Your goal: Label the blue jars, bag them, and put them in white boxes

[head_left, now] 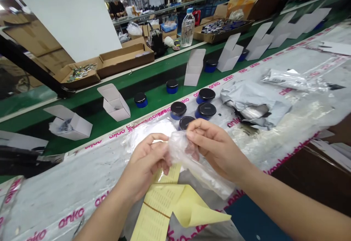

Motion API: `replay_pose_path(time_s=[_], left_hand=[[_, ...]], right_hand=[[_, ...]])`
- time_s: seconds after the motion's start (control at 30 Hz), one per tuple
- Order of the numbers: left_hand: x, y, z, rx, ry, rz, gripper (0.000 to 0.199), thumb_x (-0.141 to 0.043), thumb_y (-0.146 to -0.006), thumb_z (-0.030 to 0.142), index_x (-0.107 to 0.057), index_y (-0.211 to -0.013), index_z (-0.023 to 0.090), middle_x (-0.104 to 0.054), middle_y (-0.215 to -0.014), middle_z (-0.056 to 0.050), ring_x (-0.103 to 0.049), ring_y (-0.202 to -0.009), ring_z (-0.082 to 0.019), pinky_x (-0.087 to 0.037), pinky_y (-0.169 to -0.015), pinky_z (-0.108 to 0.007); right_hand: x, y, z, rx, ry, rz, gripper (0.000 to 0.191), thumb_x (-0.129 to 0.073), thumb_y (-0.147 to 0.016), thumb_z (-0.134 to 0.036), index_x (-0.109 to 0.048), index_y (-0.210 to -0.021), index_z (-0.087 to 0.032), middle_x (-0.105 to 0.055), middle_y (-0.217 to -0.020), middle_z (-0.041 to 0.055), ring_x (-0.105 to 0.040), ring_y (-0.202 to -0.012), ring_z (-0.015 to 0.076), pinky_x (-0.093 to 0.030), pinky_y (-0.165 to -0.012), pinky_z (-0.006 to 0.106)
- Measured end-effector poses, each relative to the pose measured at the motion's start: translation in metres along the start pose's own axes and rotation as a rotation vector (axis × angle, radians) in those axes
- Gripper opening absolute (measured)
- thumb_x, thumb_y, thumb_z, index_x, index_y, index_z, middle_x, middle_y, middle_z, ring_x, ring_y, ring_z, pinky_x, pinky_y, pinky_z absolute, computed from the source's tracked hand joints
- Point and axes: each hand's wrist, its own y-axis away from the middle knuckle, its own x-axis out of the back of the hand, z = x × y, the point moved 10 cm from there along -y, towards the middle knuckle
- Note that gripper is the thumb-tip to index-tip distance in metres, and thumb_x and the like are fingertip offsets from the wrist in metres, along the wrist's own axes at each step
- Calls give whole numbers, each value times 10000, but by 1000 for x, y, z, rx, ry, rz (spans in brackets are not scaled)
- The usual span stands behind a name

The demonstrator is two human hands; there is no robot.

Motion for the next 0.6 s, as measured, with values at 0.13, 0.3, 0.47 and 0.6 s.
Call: replay_pose_path(time_s=[0.13,0.3,0.47,0.6], left_hand=[[-19,-31,-20,73,-128,-26,385,-822,-702,474,-652,-838,157,-592,-594,5,-449,-443,-72,-324,-385,-187],[-23,-64,1,-193,-373,120,203,-653,-859,387,-587,-837,196,-624,-726,-1,-593,-554,-126,-361,-391,-203],[-24,-84,14,-350,-708,214,123,-473,-971,277,-524,-870,227,-593,-682,30,-608,-531,-146,-466,-557,-273],[-24,-99,11,-317,-872,226,162,-478,-933,148,-513,-803,238,-554,-583,20,-604,-547,-208,-439,-611,-314]], right_hand=[[55,16,1,103,288,274,190,-723,-881,-366,-624,-826,-213,-610,-586,-48,-566,-481,116,-465,-493,246],[72,7,-20,226,779,394,125,-578,-934,-319,-588,-844,-233,-640,-684,-20,-624,-509,151,-486,-500,277],[70,-15,-28,261,1092,369,104,-525,-922,-233,-584,-836,-237,-678,-743,19,-605,-567,172,-428,-520,284],[69,-30,-16,192,1281,322,147,-514,-867,-112,-596,-914,-226,-633,-640,6,-584,-553,196,-377,-531,290]])
